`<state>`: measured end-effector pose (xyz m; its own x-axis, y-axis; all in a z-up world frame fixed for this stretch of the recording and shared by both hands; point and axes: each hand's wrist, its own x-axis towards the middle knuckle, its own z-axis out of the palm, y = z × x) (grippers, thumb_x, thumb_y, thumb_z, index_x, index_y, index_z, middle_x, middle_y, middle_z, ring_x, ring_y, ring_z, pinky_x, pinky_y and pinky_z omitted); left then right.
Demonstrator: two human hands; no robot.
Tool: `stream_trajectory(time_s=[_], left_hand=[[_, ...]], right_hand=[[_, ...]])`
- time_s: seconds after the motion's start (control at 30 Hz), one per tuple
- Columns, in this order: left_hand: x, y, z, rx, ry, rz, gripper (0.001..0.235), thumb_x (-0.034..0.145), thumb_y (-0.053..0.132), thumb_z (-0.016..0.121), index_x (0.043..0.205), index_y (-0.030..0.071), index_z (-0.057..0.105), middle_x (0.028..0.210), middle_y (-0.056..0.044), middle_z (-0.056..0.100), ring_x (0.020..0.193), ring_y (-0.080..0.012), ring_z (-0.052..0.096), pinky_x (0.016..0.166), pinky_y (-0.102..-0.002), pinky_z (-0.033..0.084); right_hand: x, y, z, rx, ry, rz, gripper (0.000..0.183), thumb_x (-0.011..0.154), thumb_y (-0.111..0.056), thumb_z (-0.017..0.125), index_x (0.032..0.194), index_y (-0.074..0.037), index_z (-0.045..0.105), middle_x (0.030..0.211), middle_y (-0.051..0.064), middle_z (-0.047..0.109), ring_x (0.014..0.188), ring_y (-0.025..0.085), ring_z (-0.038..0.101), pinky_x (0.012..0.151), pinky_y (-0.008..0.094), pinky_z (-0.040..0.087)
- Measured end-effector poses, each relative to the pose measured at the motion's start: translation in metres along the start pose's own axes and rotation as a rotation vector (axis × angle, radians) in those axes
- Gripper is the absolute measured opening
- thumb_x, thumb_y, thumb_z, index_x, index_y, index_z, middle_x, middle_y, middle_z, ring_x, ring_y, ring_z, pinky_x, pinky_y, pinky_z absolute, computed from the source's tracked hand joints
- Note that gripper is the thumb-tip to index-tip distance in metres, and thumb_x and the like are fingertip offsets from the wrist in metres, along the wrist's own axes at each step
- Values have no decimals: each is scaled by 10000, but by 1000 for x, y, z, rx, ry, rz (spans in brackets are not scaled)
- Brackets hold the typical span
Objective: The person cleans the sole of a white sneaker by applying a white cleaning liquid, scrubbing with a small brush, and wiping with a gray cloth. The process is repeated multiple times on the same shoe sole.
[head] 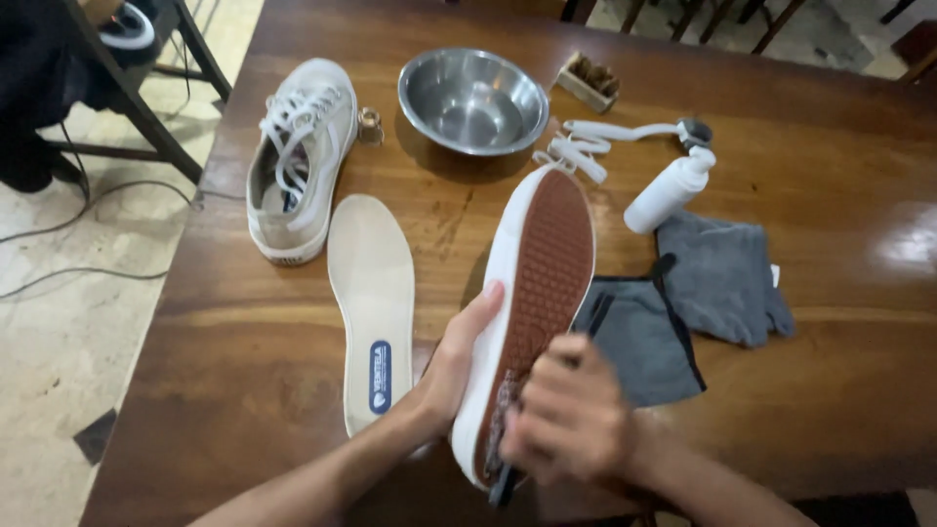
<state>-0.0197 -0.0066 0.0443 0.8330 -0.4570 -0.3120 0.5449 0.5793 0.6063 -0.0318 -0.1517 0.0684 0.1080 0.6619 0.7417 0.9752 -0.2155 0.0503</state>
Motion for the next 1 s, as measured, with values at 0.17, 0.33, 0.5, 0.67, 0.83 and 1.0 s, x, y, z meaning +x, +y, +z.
stream_trajectory(time_s=[0.17, 0.33, 0.5, 0.67, 0.83, 1.0], left_hand=[[-1, 4, 5, -71, -6, -32, 741, 904, 576, 427, 1205, -63, 651, 1017, -257, 706, 816, -333, 660, 763, -440, 560], [-2, 1, 2, 15, 47, -79, 730, 898, 570, 415, 1164, -63, 662, 990, -263, 708, 789, -337, 659, 710, -422, 552], [3, 5, -5, -204, 39, -48, 717, 895, 628, 495, 1047, -53, 660, 822, -204, 674, 655, -290, 623, 603, -391, 531], [8, -2, -4, -264, 65, -32, 682, 915, 606, 495, 1105, -19, 689, 870, -189, 706, 678, -272, 638, 622, -380, 536], [15, -14, -9, -343, 187, -88, 663, 906, 596, 528, 1125, -8, 693, 845, -182, 684, 674, -274, 618, 634, -404, 524], [15, -9, -6, -374, 163, -61, 675, 934, 586, 501, 1101, -39, 694, 817, -203, 674, 644, -287, 612, 601, -413, 520]], right_hand=[[-20, 18, -3, -314, 114, 194, 227, 847, 24, 499, 623, 60, 477, 606, 172, 460, 536, 335, 440, 719, 502, 409], [-10, 16, 2, 2, 214, 44, 400, 855, -18, 452, 514, -142, 285, 514, 19, 299, 436, 195, 225, 555, 408, 244], [-3, 0, 3, 0, 168, 75, 394, 828, -26, 510, 520, -116, 283, 531, 28, 236, 443, 193, 214, 597, 391, 240], [-20, 98, -14, -438, 10, 145, 326, 866, -4, 543, 590, -110, 404, 561, 69, 374, 540, 246, 352, 764, 485, 399], [24, 193, -6, -335, -54, 718, 271, 1152, -232, 392, 933, -79, 438, 654, 2, 427, 515, 141, 376, 437, 313, 256], [70, 247, 29, -141, -627, 1162, 114, 980, -61, 438, 1075, -58, 501, 1020, 145, 598, 896, 261, 544, 701, 451, 415]])
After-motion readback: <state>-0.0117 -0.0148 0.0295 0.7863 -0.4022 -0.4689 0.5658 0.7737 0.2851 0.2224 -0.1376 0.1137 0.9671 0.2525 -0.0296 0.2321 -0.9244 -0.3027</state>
